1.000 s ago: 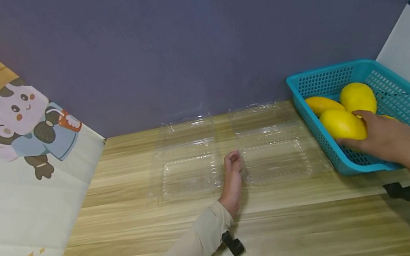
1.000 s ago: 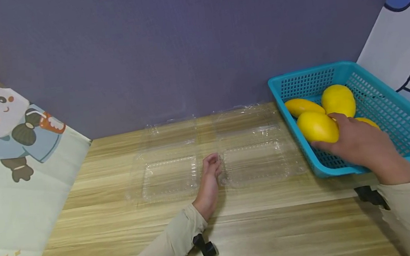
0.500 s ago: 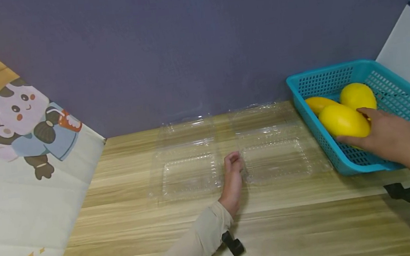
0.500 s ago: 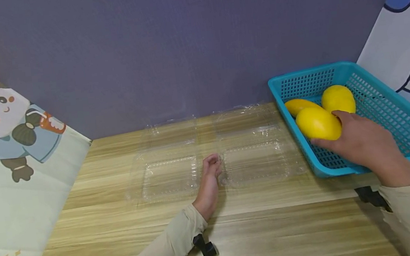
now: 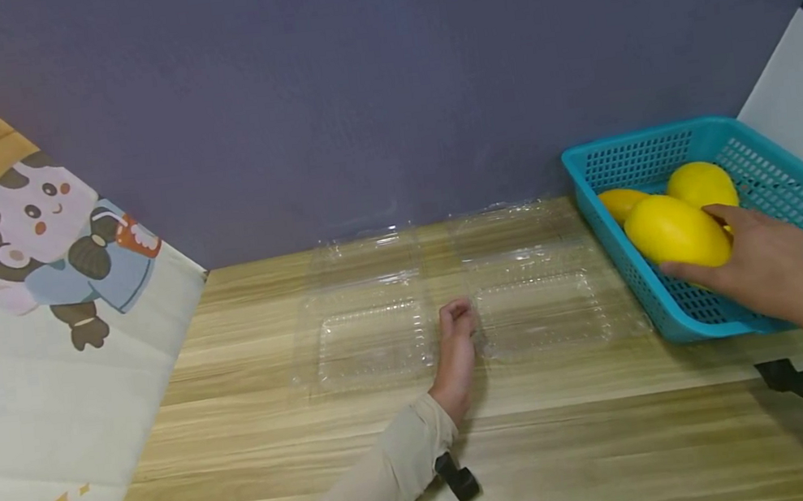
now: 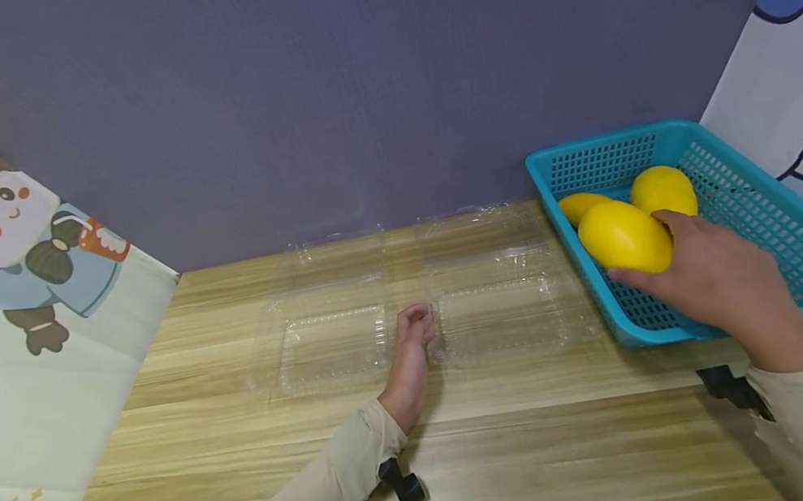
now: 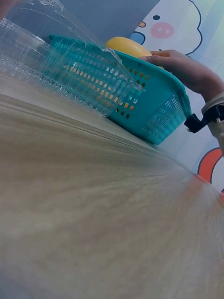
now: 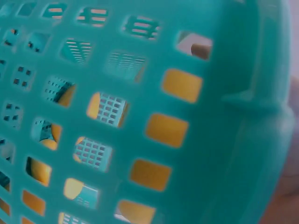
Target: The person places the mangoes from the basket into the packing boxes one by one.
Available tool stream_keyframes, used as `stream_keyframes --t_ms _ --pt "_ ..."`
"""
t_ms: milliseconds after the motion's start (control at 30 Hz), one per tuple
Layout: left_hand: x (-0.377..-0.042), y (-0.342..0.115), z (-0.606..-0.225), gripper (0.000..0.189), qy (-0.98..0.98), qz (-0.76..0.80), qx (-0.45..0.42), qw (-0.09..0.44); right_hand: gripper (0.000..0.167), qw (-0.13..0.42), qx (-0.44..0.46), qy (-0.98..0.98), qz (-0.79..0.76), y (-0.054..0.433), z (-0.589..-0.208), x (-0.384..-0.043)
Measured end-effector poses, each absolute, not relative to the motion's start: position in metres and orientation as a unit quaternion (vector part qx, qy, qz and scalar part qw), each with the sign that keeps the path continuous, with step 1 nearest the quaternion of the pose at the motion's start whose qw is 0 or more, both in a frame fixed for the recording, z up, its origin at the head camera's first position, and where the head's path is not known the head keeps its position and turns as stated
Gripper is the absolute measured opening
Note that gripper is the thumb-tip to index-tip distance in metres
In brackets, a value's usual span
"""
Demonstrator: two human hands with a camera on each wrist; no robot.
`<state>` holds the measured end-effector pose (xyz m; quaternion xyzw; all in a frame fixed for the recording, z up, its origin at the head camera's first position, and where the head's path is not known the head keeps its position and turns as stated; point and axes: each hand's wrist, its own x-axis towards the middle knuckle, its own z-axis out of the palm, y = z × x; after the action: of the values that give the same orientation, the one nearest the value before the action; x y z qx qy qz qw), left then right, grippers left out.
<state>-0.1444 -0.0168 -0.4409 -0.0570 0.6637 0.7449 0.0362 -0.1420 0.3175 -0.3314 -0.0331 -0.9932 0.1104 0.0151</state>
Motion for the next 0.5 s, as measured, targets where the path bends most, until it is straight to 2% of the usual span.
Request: stream_keyframes --t_ms 500 --pt "-0.1443 -0.0185 -0.4426 0.034 0.671 0.739 -0.045 0.032 0.115 0.034 -0.017 -0.993 0.112 0.3125 -0.3298 -0.1377"
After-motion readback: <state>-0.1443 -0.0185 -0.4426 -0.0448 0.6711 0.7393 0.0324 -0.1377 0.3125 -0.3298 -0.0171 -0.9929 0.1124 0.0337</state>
